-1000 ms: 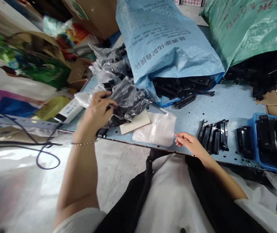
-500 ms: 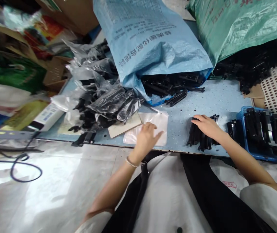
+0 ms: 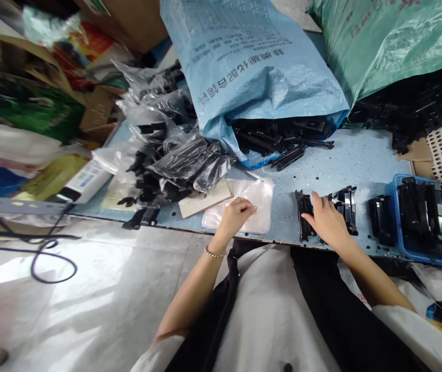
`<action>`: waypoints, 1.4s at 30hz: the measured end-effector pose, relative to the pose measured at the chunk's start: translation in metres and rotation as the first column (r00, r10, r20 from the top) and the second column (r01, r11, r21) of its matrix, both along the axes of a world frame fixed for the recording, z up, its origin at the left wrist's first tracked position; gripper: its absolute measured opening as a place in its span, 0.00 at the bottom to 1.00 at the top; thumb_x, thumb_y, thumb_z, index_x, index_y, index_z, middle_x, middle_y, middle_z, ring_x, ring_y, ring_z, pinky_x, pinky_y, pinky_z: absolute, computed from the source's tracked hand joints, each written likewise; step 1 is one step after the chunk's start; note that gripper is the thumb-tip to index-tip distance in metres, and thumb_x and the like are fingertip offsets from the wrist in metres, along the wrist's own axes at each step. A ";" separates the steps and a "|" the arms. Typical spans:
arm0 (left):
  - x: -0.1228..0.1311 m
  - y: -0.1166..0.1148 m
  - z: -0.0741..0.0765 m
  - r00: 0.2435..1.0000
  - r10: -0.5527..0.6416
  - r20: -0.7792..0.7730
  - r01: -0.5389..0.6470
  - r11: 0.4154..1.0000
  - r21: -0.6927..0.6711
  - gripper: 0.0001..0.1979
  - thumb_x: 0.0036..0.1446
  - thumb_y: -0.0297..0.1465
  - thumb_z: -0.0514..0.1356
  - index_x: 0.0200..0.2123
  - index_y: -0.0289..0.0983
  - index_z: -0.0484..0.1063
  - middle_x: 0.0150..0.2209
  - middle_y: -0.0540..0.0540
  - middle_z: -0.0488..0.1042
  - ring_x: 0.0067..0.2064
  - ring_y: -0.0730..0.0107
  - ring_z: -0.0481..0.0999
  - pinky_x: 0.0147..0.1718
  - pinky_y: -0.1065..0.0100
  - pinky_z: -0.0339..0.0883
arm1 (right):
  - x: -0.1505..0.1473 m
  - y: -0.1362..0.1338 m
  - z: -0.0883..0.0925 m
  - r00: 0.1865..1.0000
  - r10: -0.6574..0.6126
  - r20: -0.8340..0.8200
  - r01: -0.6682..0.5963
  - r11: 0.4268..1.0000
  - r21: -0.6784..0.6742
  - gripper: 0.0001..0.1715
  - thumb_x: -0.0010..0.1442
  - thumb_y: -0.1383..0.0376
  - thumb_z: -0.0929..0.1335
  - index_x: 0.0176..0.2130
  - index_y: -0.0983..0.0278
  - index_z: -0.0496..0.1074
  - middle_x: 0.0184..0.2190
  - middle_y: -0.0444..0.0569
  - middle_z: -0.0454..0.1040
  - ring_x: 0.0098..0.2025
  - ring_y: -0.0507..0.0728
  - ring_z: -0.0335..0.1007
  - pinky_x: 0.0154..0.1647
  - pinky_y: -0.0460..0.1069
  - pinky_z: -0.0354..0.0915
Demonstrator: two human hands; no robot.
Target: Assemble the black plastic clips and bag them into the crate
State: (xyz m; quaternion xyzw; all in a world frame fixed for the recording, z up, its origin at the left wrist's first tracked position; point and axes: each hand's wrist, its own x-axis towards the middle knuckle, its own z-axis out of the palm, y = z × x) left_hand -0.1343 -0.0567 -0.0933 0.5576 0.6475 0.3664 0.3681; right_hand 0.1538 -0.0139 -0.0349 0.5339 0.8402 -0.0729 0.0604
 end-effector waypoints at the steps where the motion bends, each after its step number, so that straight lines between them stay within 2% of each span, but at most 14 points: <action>1: 0.001 0.000 0.000 1.000 0.014 0.004 -0.014 1.000 0.011 0.11 0.57 0.33 0.64 0.23 0.38 0.74 0.34 0.45 0.76 0.39 0.65 0.76 0.42 0.63 0.72 | 0.002 -0.006 -0.002 0.999 -0.036 -0.007 0.036 0.998 -0.046 0.37 0.68 0.54 0.67 0.66 0.70 0.56 0.48 0.70 0.77 0.47 0.72 0.78 0.38 0.56 0.72; 4: 0.005 -0.002 -0.001 0.996 0.090 -0.007 -0.090 0.995 0.044 0.04 0.55 0.30 0.65 0.29 0.37 0.74 0.39 0.44 0.77 0.38 0.66 0.77 0.38 0.65 0.74 | 0.015 -0.016 -0.010 0.986 -0.168 -0.013 0.160 0.958 -0.236 0.35 0.68 0.55 0.67 0.65 0.70 0.58 0.38 0.63 0.81 0.40 0.69 0.81 0.40 0.57 0.72; 6: 0.008 -0.004 -0.003 0.991 0.109 -0.079 -0.101 0.990 0.104 0.02 0.57 0.27 0.61 0.34 0.37 0.74 0.42 0.43 0.77 0.38 0.66 0.78 0.39 0.64 0.76 | 0.021 -0.014 -0.014 0.950 -0.285 -0.128 0.231 0.917 -0.326 0.30 0.68 0.58 0.66 0.65 0.67 0.61 0.38 0.60 0.81 0.41 0.67 0.81 0.44 0.58 0.71; 8: 0.012 -0.005 -0.004 0.979 0.063 -0.194 -0.028 0.984 0.176 0.11 0.60 0.22 0.54 0.39 0.37 0.75 0.46 0.41 0.78 0.44 0.64 0.79 0.46 0.61 0.76 | 0.021 -0.011 -0.015 0.824 -0.406 -0.395 0.195 0.859 -0.474 0.26 0.68 0.58 0.65 0.62 0.63 0.64 0.40 0.55 0.81 0.43 0.64 0.80 0.46 0.57 0.71; 9: 0.014 -0.005 -0.005 0.969 0.027 -0.244 0.021 0.981 0.194 0.14 0.60 0.21 0.52 0.41 0.37 0.76 0.47 0.41 0.78 0.48 0.62 0.79 0.50 0.60 0.75 | 0.016 -0.010 -0.015 0.702 -0.475 -0.530 0.119 0.813 -0.570 0.26 0.67 0.55 0.65 0.61 0.61 0.66 0.40 0.53 0.81 0.42 0.63 0.79 0.46 0.56 0.71; 12: 0.017 -0.004 -0.007 0.958 -0.042 -0.284 0.088 0.984 0.152 0.18 0.59 0.20 0.53 0.48 0.37 0.77 0.50 0.40 0.78 0.47 0.62 0.80 0.51 0.59 0.76 | -0.012 -0.013 -0.016 0.301 -0.716 -0.629 -0.224 0.588 -0.777 0.27 0.64 0.47 0.66 0.55 0.60 0.70 0.37 0.50 0.80 0.38 0.60 0.78 0.37 0.52 0.72; 14: 0.015 -0.004 -0.010 0.963 -0.026 -0.267 0.054 0.994 0.099 0.20 0.56 0.20 0.56 0.51 0.36 0.76 0.52 0.39 0.77 0.42 0.63 0.81 0.47 0.61 0.78 | -0.034 -0.019 -0.023 0.220 -0.843 -0.491 -0.379 0.390 -0.839 0.26 0.58 0.46 0.71 0.47 0.61 0.73 0.33 0.49 0.80 0.33 0.58 0.77 0.31 0.50 0.70; 17: 0.004 -0.006 -0.014 0.962 0.052 -0.269 -0.030 0.996 0.086 0.23 0.55 0.21 0.59 0.54 0.35 0.75 0.55 0.37 0.75 0.36 0.66 0.80 0.44 0.60 0.79 | -0.052 -0.027 -0.042 0.207 -0.936 -0.285 -0.392 0.187 -0.901 0.24 0.49 0.51 0.77 0.41 0.61 0.73 0.27 0.47 0.79 0.28 0.57 0.76 0.28 0.49 0.70; 20: -0.007 -0.014 -0.014 0.943 0.090 -0.319 -0.050 0.990 0.132 0.27 0.56 0.24 0.61 0.60 0.36 0.70 0.60 0.35 0.72 0.37 0.66 0.80 0.46 0.57 0.79 | -0.052 -0.030 -0.059 0.151 -0.968 -0.201 -0.378 0.131 -0.917 0.19 0.49 0.56 0.76 0.38 0.61 0.74 0.28 0.47 0.80 0.27 0.55 0.75 0.25 0.47 0.69; 24: 0.004 -0.027 -0.005 0.913 0.037 -0.406 0.057 0.974 0.218 0.33 0.59 0.20 0.55 0.68 0.36 0.61 0.64 0.33 0.67 0.56 0.56 0.77 0.54 0.56 0.77 | -0.056 -0.026 -0.070 0.148 -0.983 -0.105 -0.466 0.024 -0.885 0.06 0.55 0.63 0.73 0.34 0.63 0.74 0.28 0.49 0.80 0.26 0.53 0.74 0.23 0.44 0.69; 29: 0.031 -0.043 0.011 0.902 -0.143 -0.406 0.298 0.888 0.349 0.36 0.64 0.19 0.50 0.74 0.40 0.49 0.66 0.34 0.64 0.66 0.57 0.70 0.59 0.58 0.73 | -0.069 -0.015 -0.071 0.049 -0.998 -0.051 -0.492 0.020 -0.870 0.05 0.62 0.65 0.66 0.37 0.63 0.73 0.29 0.48 0.77 0.25 0.50 0.69 0.18 0.41 0.68; 35: 0.010 -0.041 0.006 0.940 0.097 -0.326 0.020 0.941 0.338 0.35 0.64 0.20 0.52 0.73 0.42 0.52 0.67 0.33 0.63 0.59 0.58 0.75 0.51 0.61 0.78 | -0.044 -0.027 -0.050 0.057 -0.998 -0.020 -0.657 -0.022 -0.754 0.13 0.67 0.66 0.63 0.47 0.65 0.73 0.29 0.42 0.66 0.20 0.45 0.53 0.13 0.33 0.57; 40: 0.011 -0.035 0.000 0.921 0.106 -0.374 0.032 0.938 0.345 0.40 0.61 0.18 0.53 0.74 0.43 0.48 0.67 0.32 0.63 0.61 0.54 0.73 0.48 0.60 0.78 | -0.037 -0.044 -0.041 0.185 -0.981 0.060 -0.693 -0.173 -0.700 0.15 0.69 0.65 0.61 0.48 0.66 0.74 0.29 0.42 0.65 0.19 0.45 0.48 0.11 0.34 0.53; 42: 0.014 -0.034 -0.001 0.919 0.125 -0.375 0.022 0.932 0.362 0.42 0.61 0.18 0.54 0.74 0.43 0.46 0.67 0.31 0.62 0.61 0.54 0.73 0.47 0.60 0.78 | -0.038 -0.047 -0.042 0.169 -0.981 0.090 -0.687 -0.183 -0.703 0.16 0.69 0.65 0.60 0.47 0.67 0.74 0.29 0.42 0.65 0.19 0.45 0.48 0.12 0.34 0.53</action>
